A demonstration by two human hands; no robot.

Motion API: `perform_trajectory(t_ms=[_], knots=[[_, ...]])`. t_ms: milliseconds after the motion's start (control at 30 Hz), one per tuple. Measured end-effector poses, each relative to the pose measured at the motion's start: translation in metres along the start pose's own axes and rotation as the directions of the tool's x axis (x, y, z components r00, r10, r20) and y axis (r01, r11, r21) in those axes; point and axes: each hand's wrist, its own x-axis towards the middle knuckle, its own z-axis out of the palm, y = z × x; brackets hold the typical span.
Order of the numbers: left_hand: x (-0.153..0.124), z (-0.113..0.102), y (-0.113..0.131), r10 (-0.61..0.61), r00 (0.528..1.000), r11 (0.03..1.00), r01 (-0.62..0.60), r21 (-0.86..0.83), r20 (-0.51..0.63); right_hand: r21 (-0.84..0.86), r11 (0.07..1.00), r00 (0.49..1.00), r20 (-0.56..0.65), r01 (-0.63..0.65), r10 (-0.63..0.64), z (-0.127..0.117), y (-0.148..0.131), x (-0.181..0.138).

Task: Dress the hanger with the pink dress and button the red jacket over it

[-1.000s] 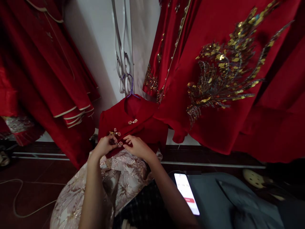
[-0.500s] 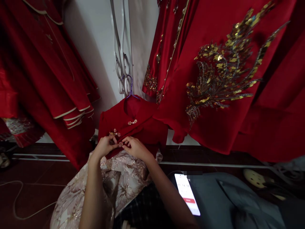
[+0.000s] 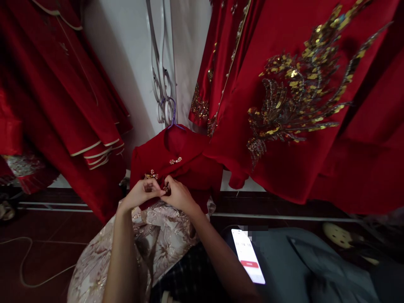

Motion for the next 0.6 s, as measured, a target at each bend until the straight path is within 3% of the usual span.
perform_trajectory(t_ms=[67,133,233,300,400,500,600], knots=[[0.003,0.003,0.002,-0.029,0.999,0.993,0.024,-0.113,-0.039,-0.009,1.0,1.0,-0.009,-0.015,0.015,-0.006,-0.004,0.0],[0.008,0.003,-0.002,-0.113,0.981,0.972,0.077,-0.22,-0.157,0.012,1.0,0.999,-0.028,-0.019,0.019,-0.015,-0.007,0.0],[0.015,0.003,-0.013,-0.277,0.91,0.93,0.172,-0.325,-0.31,0.087,0.996,0.997,-0.081,-0.006,0.014,-0.028,-0.011,-0.001],[0.018,0.002,-0.02,-0.343,0.881,0.899,0.208,-0.385,-0.325,0.133,0.991,0.997,-0.079,0.02,-0.009,-0.035,-0.014,-0.002],[0.021,0.003,-0.024,-0.387,0.868,0.842,0.194,-0.504,-0.312,0.14,0.989,0.998,0.035,0.047,-0.053,-0.039,-0.018,-0.004],[0.022,0.002,-0.025,-0.399,0.871,0.77,0.15,-0.62,-0.285,0.089,0.995,0.988,0.141,0.042,-0.055,-0.035,-0.019,-0.005],[0.022,-0.001,-0.026,-0.389,0.88,0.719,0.105,-0.687,-0.272,0.056,0.998,0.985,0.166,0.037,-0.046,-0.03,-0.018,-0.005]])
